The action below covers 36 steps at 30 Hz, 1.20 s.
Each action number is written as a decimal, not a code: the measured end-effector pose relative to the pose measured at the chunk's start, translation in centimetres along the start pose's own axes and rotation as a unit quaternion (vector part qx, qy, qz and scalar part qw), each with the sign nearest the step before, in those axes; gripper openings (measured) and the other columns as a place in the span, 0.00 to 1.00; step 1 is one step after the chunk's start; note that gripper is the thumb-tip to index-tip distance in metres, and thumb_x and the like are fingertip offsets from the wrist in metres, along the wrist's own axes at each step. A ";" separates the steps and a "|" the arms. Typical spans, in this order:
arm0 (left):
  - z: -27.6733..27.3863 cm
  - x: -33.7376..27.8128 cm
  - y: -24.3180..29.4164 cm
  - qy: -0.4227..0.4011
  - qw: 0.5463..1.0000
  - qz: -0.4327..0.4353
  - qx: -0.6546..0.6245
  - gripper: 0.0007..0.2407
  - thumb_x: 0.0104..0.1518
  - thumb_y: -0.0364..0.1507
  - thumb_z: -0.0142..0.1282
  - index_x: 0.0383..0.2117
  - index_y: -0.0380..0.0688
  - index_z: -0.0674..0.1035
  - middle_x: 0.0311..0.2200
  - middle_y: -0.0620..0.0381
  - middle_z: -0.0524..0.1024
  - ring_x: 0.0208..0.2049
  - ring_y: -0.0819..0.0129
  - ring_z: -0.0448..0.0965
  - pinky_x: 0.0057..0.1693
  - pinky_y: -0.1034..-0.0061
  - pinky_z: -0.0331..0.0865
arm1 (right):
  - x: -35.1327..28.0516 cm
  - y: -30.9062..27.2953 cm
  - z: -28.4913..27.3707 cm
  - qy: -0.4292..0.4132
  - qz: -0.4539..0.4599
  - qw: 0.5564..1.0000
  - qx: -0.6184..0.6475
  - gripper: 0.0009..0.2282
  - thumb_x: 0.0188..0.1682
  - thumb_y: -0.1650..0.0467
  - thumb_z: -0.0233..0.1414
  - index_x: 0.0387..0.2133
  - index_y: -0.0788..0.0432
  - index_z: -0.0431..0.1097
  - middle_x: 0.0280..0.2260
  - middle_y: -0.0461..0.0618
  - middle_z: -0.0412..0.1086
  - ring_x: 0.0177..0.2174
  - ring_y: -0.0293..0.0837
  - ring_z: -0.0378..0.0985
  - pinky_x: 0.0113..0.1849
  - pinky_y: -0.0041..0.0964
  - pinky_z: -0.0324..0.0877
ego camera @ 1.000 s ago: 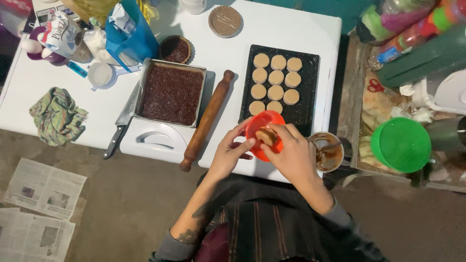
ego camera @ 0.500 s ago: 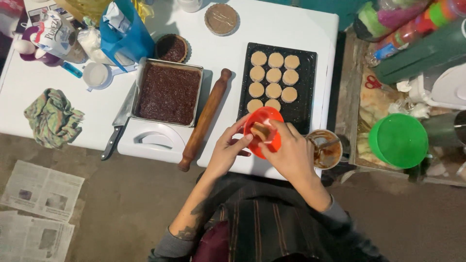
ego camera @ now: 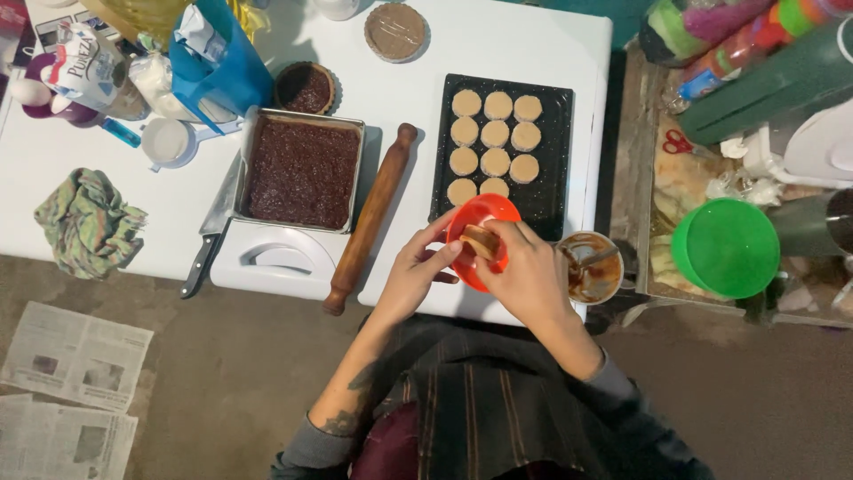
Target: The recorder is assembling and coating cookies (alfajores) with dulce de leche and sugar.
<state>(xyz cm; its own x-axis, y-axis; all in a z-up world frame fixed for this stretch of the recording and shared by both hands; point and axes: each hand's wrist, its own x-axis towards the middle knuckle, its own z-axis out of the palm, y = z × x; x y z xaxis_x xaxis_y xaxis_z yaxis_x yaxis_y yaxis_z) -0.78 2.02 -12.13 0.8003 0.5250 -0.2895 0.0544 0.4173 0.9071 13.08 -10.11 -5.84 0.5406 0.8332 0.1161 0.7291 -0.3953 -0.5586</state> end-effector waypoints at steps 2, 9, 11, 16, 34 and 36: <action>0.0 0.0 0.2 0.006 1.000 0.006 0.018 0.23 0.61 0.36 0.57 0.64 0.55 0.71 0.51 0.56 0.74 0.41 0.72 0.80 0.40 0.76 0.80 | 0.0 -0.2 -0.2 0.001 -0.004 1.000 0.001 0.20 0.38 0.68 0.64 0.46 0.57 0.73 0.41 0.56 0.76 0.34 0.59 0.81 0.34 0.50 0.76; -0.3 0.0 0.2 -0.006 0.999 -0.007 0.036 0.22 0.62 0.38 0.55 0.64 0.55 0.72 0.49 0.55 0.75 0.42 0.70 0.82 0.40 0.76 0.80 | -0.2 0.2 -0.1 0.008 -0.019 1.000 0.004 0.19 0.40 0.67 0.64 0.46 0.57 0.73 0.41 0.56 0.76 0.33 0.59 0.81 0.33 0.50 0.76; -0.3 -0.1 0.0 0.001 0.999 0.001 0.043 0.21 0.62 0.38 0.55 0.63 0.54 0.73 0.49 0.55 0.75 0.43 0.69 0.81 0.41 0.75 0.80 | -0.4 0.5 0.5 0.013 -0.025 1.000 0.003 0.19 0.40 0.67 0.63 0.46 0.57 0.73 0.41 0.56 0.76 0.33 0.59 0.81 0.33 0.50 0.76; -0.6 0.2 0.0 0.009 0.998 0.007 0.066 0.22 0.61 0.40 0.55 0.63 0.52 0.73 0.51 0.55 0.79 0.46 0.70 0.81 0.43 0.74 0.80 | -0.5 0.1 0.4 -0.010 0.006 1.000 -0.015 0.16 0.43 0.65 0.64 0.43 0.55 0.74 0.39 0.54 0.77 0.33 0.58 0.82 0.32 0.51 0.75; -0.3 0.0 -0.6 0.017 1.000 -0.014 0.015 0.21 0.62 0.38 0.52 0.60 0.47 0.74 0.51 0.56 0.78 0.48 0.69 0.81 0.45 0.69 0.82 | -1.6 -0.3 -0.1 -0.016 -0.002 0.999 -0.034 0.16 0.40 0.66 0.62 0.43 0.55 0.74 0.38 0.53 0.77 0.33 0.57 0.81 0.33 0.51 0.76; -0.1 -0.1 -0.4 0.000 1.000 -0.009 0.008 0.21 0.64 0.38 0.52 0.62 0.47 0.74 0.50 0.53 0.78 0.47 0.69 0.80 0.46 0.71 0.80 | -1.6 -0.7 -0.3 0.020 -0.022 0.999 -0.024 0.17 0.41 0.66 0.63 0.44 0.57 0.73 0.40 0.55 0.77 0.32 0.59 0.80 0.31 0.52 0.75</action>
<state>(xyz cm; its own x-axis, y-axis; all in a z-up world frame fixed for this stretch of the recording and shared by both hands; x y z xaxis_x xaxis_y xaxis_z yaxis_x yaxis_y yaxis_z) -0.92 1.91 -12.54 0.7987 0.5176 -0.3069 0.0795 0.4148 0.9064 11.76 -11.29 -5.41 0.5232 0.8344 0.1732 0.7715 -0.3775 -0.5121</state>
